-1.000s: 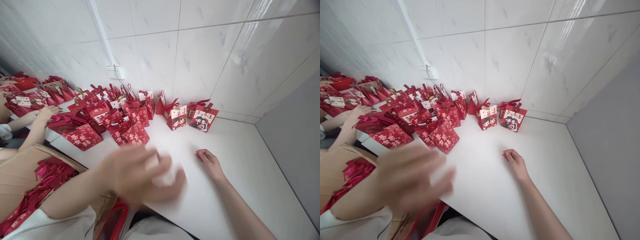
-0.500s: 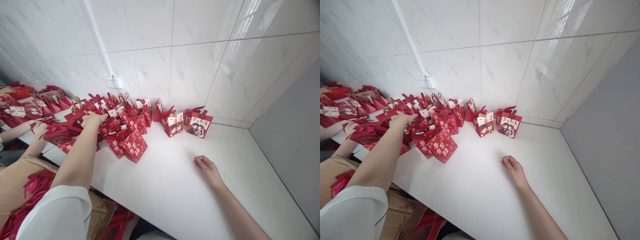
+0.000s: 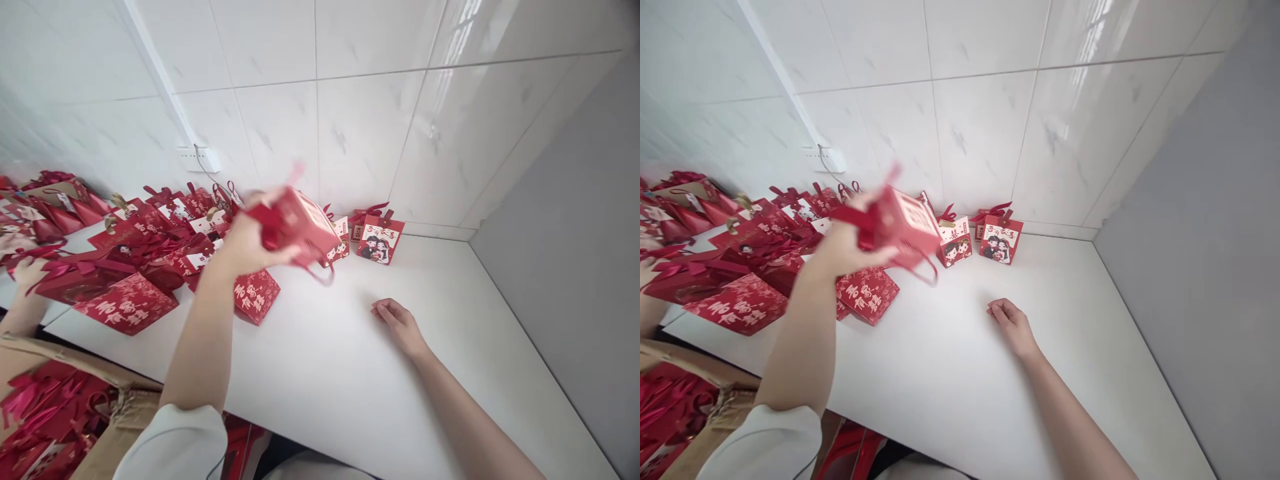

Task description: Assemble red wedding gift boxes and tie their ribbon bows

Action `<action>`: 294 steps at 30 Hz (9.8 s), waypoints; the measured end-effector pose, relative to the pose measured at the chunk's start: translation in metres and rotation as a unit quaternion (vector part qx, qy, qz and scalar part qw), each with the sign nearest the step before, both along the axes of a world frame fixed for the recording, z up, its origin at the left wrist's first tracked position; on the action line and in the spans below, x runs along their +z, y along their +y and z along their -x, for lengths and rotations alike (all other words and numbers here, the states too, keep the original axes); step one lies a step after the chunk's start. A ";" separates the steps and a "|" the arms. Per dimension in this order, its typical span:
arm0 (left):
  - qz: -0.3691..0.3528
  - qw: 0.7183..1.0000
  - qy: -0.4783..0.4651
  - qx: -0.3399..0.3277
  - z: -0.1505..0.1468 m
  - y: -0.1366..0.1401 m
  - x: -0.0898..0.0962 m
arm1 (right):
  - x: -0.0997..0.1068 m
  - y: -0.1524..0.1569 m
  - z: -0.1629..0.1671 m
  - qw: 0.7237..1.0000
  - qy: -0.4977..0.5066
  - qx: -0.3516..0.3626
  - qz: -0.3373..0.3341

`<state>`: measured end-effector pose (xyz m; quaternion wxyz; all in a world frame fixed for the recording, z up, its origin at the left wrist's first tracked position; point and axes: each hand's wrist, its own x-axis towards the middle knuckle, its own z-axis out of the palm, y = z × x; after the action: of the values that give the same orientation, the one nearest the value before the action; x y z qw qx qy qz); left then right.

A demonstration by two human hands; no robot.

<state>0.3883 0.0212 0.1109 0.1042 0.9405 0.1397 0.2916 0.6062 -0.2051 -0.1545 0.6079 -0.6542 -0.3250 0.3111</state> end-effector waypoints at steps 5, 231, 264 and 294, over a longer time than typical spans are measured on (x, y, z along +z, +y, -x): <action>0.114 0.919 0.280 -0.253 -0.052 -0.052 -0.075 | 0.006 -0.002 0.002 0.999 -0.011 -0.046 -0.019; 0.536 0.835 -0.110 -0.059 -0.065 -0.058 -0.190 | 0.118 0.018 0.016 0.899 -0.433 0.024 -0.064; 0.431 0.900 -0.014 -0.057 -0.057 -0.064 -0.177 | 0.073 -0.021 0.058 0.825 -0.549 0.023 -0.131; 0.464 0.884 -0.009 -0.057 -0.059 -0.065 -0.176 | 0.064 -0.025 0.069 0.969 -0.192 0.065 -0.142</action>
<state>0.4471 -0.0437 -0.0655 0.5464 0.7883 0.2046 0.1955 0.5374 -0.2298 -0.0903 0.5993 -0.5861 -0.5182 0.1695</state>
